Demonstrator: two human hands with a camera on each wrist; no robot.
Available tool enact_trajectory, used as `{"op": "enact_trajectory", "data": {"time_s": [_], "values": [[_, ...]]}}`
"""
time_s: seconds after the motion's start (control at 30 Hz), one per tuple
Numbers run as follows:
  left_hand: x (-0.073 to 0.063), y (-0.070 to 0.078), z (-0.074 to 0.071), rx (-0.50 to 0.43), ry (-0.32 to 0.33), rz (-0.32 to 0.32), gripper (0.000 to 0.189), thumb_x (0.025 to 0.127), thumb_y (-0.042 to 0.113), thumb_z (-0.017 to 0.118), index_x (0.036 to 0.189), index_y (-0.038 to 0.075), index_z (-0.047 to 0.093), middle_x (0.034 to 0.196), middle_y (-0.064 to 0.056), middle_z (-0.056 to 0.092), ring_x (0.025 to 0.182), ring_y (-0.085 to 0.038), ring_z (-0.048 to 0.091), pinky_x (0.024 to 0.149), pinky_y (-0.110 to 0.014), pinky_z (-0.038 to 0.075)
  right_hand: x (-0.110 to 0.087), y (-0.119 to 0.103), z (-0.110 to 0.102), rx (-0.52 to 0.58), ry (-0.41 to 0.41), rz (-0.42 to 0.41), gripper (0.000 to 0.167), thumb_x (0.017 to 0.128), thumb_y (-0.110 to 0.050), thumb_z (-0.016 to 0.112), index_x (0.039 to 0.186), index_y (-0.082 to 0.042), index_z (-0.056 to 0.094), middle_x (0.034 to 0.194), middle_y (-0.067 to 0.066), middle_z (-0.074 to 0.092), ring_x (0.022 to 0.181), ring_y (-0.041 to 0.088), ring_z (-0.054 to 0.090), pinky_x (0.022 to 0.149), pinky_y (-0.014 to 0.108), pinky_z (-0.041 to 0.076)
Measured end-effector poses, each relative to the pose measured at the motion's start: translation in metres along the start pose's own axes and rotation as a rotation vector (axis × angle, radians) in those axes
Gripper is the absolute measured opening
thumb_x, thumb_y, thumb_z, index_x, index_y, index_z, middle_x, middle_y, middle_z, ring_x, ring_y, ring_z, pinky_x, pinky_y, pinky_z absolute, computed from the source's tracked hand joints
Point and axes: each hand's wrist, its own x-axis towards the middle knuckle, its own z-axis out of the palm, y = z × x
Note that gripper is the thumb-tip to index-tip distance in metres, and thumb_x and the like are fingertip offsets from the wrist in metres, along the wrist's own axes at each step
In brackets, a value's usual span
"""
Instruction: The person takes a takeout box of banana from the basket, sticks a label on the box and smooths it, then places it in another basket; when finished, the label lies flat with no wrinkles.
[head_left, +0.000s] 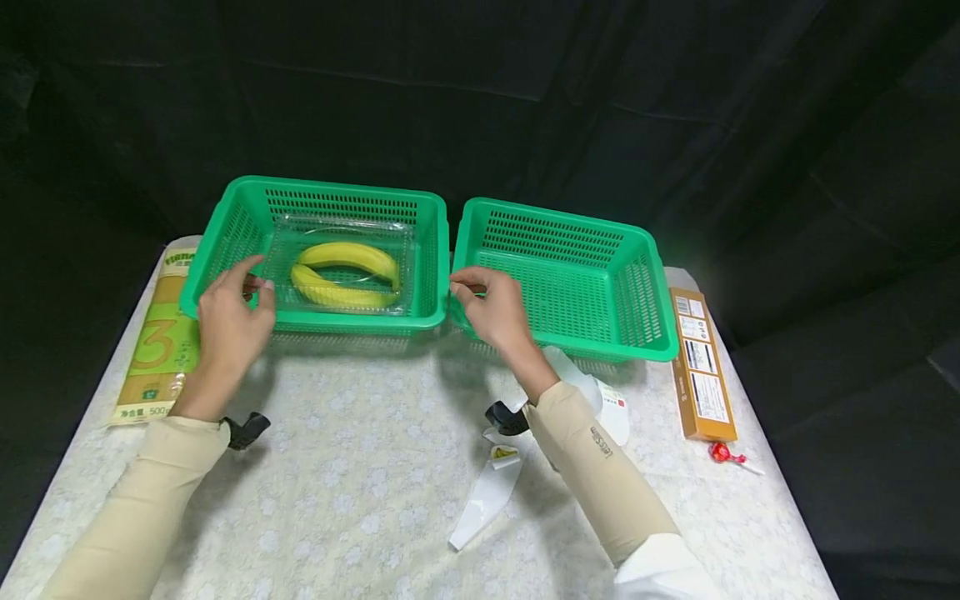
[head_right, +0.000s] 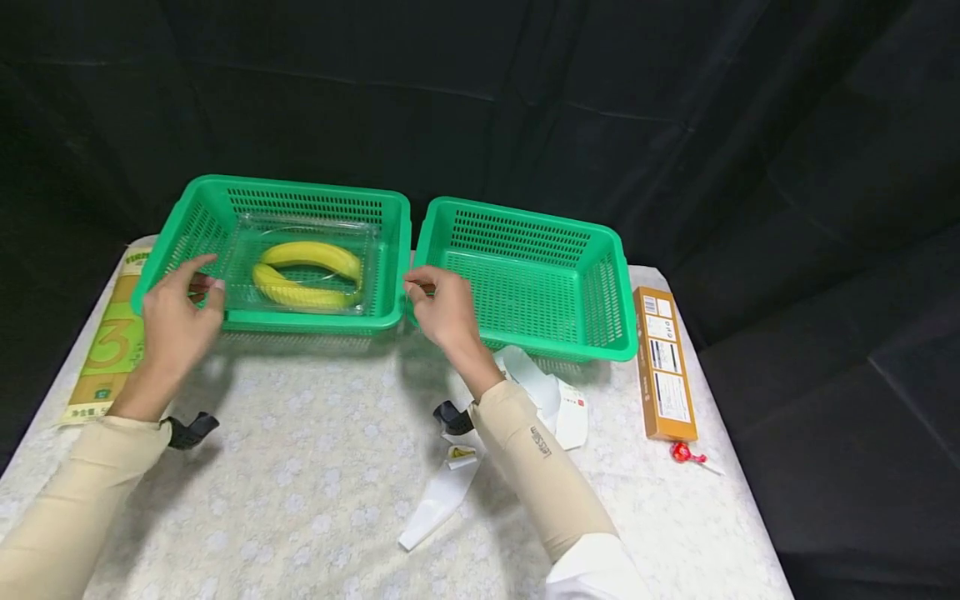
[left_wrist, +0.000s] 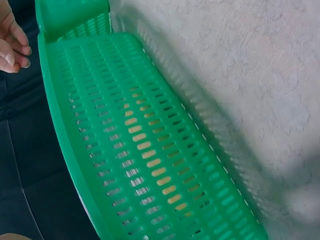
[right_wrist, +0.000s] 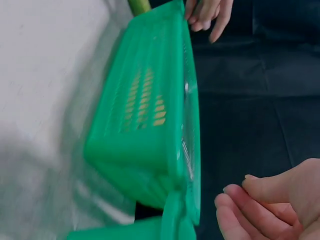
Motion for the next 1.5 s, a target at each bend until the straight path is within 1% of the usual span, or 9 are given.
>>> {"op": "enact_trajectory", "data": {"time_s": [0.27,0.47,0.53,0.6,0.67,0.73,0.8,0.97,1.5], "values": [[0.013,-0.009,-0.001,-0.007,-0.005,-0.076,0.033,0.093,0.0,0.062,0.126,-0.003,0.067,0.099,-0.027,0.067,0.09,-0.036,0.062,0.076,-0.031,0.042,0.015,-0.016,0.021,0.133,-0.09,0.088,0.029,0.101,-0.023,0.063,0.127,-0.013,0.069,0.137,0.006,0.064,0.129,0.026,0.059,0.106,0.038,0.051],[0.017,-0.013,0.001,-0.027,0.013,-0.076,0.029,0.095,0.001,0.058,0.121,-0.001,0.07,0.102,-0.023,0.066,0.093,-0.028,0.063,0.072,-0.008,0.038,0.024,-0.019,0.039,0.25,-0.155,0.115,0.037,0.102,-0.027,0.06,0.136,-0.014,0.061,0.142,0.006,0.06,0.13,0.024,0.058,0.105,0.043,0.051],[0.019,-0.015,0.001,-0.031,0.004,-0.081,0.03,0.096,0.001,0.057,0.122,-0.001,0.069,0.107,-0.024,0.066,0.099,-0.033,0.065,0.078,-0.017,0.046,0.027,-0.021,0.045,0.295,-0.169,0.116,0.038,0.102,-0.026,0.06,0.138,-0.014,0.06,0.142,0.006,0.06,0.13,0.024,0.058,0.106,0.043,0.05],[0.023,-0.017,0.001,-0.019,-0.038,-0.094,0.033,0.096,0.002,0.057,0.128,-0.001,0.066,0.116,-0.027,0.065,0.11,-0.04,0.063,0.09,-0.035,0.051,0.03,-0.024,0.05,0.319,-0.177,0.122,0.039,0.102,-0.026,0.059,0.139,-0.015,0.058,0.145,0.007,0.057,0.133,0.024,0.055,0.109,0.043,0.049],[0.029,-0.017,0.001,0.002,-0.097,-0.114,0.039,0.097,0.004,0.058,0.135,-0.001,0.061,0.129,-0.03,0.061,0.123,-0.046,0.056,0.102,-0.054,0.045,0.033,-0.027,0.055,0.32,-0.172,0.144,0.041,0.102,-0.026,0.059,0.141,-0.015,0.056,0.148,0.006,0.054,0.138,0.027,0.051,0.111,0.044,0.047],[0.035,-0.017,0.002,0.027,-0.163,-0.134,0.045,0.098,0.008,0.058,0.142,-0.002,0.053,0.141,-0.031,0.054,0.134,-0.05,0.047,0.111,-0.063,0.035,0.036,-0.029,0.061,0.316,-0.163,0.175,0.044,0.102,-0.027,0.059,0.144,-0.016,0.053,0.153,0.006,0.049,0.143,0.03,0.045,0.114,0.046,0.044],[0.041,-0.017,0.003,0.042,-0.228,-0.162,0.052,0.1,0.013,0.056,0.148,-0.001,0.045,0.15,-0.031,0.045,0.142,-0.051,0.037,0.117,-0.065,0.027,0.039,-0.03,0.067,0.304,-0.152,0.214,0.048,0.102,-0.029,0.059,0.147,-0.016,0.049,0.157,0.007,0.044,0.147,0.033,0.039,0.116,0.048,0.041],[0.051,-0.021,0.005,0.051,-0.314,-0.245,0.057,0.103,0.021,0.05,0.154,0.001,0.035,0.156,-0.031,0.036,0.147,-0.052,0.028,0.12,-0.065,0.023,0.045,-0.029,0.082,0.302,-0.166,0.307,0.061,0.101,-0.03,0.06,0.155,-0.013,0.036,0.163,0.012,0.033,0.15,0.034,0.033,0.118,0.052,0.038],[0.061,-0.023,-0.001,0.066,-0.492,-0.358,0.057,0.106,0.028,0.046,0.156,0.004,0.032,0.157,-0.032,0.033,0.142,-0.054,0.027,0.111,-0.067,0.03,0.055,-0.024,0.089,0.313,-0.245,0.391,0.07,0.101,-0.035,0.059,0.159,-0.017,0.024,0.167,0.011,0.023,0.155,0.032,0.024,0.122,0.053,0.031]]}}
